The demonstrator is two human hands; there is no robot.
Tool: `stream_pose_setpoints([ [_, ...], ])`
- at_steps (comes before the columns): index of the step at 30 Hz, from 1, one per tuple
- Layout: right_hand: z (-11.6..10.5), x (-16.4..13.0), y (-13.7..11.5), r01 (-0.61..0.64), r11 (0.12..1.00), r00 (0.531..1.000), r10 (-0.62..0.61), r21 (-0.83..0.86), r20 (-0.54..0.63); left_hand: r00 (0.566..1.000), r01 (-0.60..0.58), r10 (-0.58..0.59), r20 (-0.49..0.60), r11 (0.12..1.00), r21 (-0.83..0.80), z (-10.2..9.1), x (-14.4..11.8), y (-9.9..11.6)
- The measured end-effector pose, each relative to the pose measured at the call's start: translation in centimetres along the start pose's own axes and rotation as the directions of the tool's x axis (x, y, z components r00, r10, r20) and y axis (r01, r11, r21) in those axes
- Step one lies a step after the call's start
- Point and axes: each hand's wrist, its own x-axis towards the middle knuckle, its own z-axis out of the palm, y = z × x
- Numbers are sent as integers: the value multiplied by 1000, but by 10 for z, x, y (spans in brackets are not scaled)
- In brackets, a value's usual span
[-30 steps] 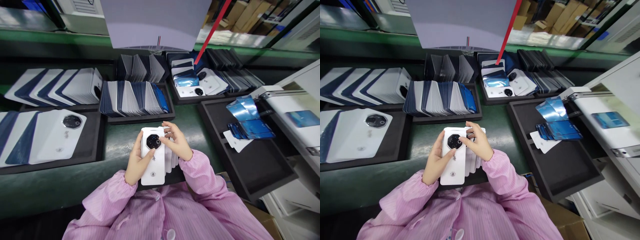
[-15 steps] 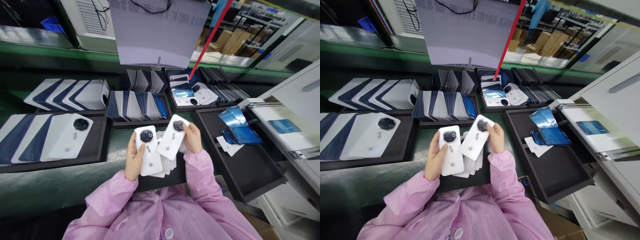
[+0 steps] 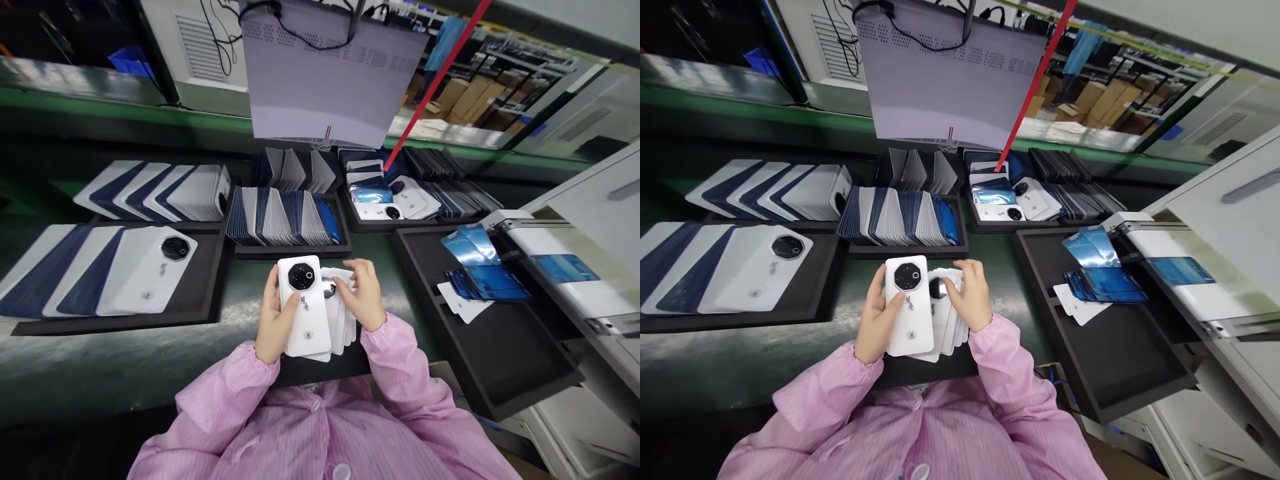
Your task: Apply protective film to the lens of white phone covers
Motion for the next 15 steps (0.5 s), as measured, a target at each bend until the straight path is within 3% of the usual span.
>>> stream_pose_setpoints([
  [3, -7, 8, -23, 160, 977, 985, -167, 140, 40, 999, -26, 22, 49, 996, 81, 1, -4, -1],
  [5, -6, 12, -34, 186, 971, 977, -199, 149, 79, 996, -60, 50, 77, 990, 131, 1, -6, -3],
  [9, 1, 19, -40, 100, 983, 983, -122, 154, 138, 986, -160, 139, 94, 945, 284, -2, -7, -9],
  [15, -3, 25, -28, -88, 944, 967, 5, 317, 254, 966, -259, 216, 145, 840, 476, -5, -9, -13],
])
